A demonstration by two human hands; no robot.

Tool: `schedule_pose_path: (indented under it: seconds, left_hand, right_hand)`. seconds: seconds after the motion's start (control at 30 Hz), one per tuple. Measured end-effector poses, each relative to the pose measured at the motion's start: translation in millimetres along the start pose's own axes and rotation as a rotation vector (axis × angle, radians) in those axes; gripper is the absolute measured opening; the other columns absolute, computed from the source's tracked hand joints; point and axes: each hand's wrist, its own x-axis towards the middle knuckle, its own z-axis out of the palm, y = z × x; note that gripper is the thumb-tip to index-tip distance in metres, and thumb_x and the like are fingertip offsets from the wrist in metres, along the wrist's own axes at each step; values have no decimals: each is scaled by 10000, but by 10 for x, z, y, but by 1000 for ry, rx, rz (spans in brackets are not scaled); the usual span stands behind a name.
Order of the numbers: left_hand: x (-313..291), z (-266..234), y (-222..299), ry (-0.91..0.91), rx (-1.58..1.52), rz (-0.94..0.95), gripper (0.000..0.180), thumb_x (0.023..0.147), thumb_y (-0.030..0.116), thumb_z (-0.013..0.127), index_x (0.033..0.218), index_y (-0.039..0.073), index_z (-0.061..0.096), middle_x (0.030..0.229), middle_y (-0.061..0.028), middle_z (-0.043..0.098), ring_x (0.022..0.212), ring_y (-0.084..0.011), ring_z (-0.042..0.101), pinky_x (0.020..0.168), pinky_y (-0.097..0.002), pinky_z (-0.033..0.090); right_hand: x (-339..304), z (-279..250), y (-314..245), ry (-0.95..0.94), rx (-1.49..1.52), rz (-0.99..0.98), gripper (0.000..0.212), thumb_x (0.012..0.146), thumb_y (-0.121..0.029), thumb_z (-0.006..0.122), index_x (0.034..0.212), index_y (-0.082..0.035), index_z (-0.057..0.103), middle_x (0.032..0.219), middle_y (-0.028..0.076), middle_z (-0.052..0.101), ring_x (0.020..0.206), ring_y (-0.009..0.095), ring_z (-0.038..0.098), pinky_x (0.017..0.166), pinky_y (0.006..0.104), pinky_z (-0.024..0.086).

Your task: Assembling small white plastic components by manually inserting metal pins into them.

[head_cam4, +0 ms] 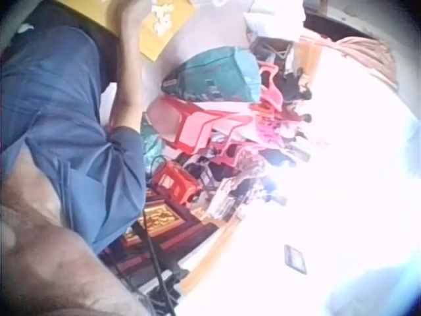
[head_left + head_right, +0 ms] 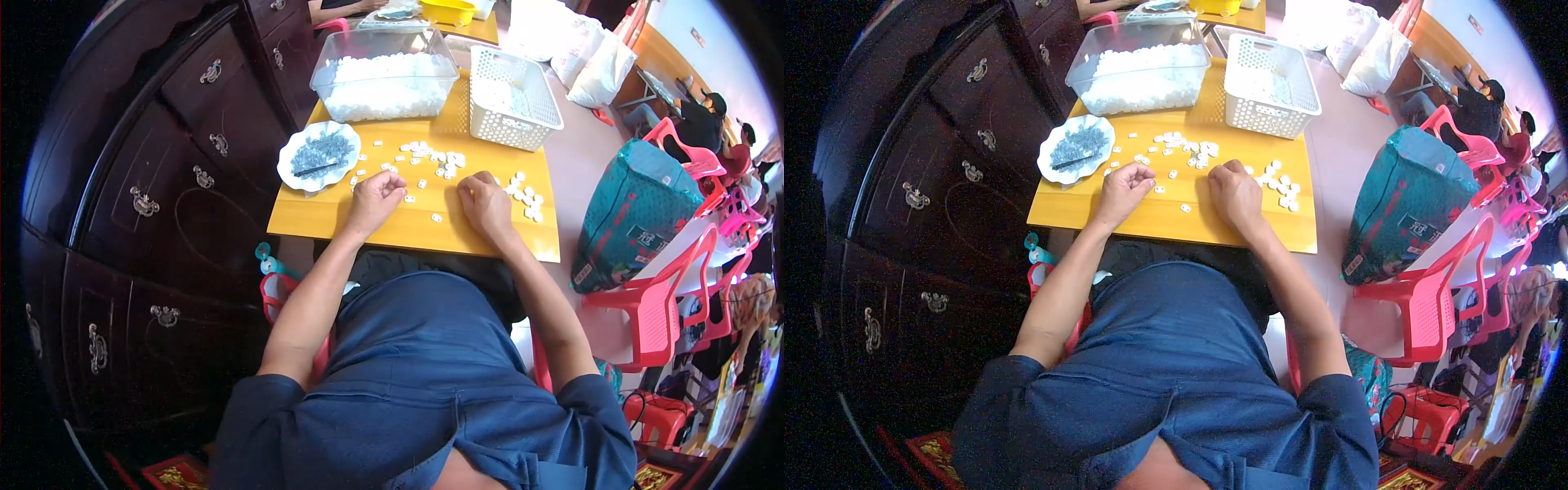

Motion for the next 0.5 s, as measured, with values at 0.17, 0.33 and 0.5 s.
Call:
schedule_pose_path:
  seconds: [0.17,0.33,0.5]
  left_hand:
    - [14,-7,-53,-3,8,13,98,860,42,715,943,-3,691,804,-34,708,725,-82,666,686,-248,547]
    - [4,8,-17,28,-23,22,92,856,51,718,929,2,689,777,-38,704,712,-90,668,681,-255,548]
    - [-1,-7,29,6,48,4,93,853,58,719,927,8,692,762,-39,700,700,-91,663,667,-259,542]
  right_hand:
    - [26,-39,-32,-71,-12,22,110,881,-162,637,838,-105,721,892,124,691,793,348,685,703,451,551]
    - [88,-8,-31,-119,-2,42,111,871,-150,625,837,-105,721,868,133,695,800,354,686,709,454,552]
    - [151,2,23,-154,-22,45,110,850,-149,623,837,-99,720,859,143,702,797,362,687,715,455,552]
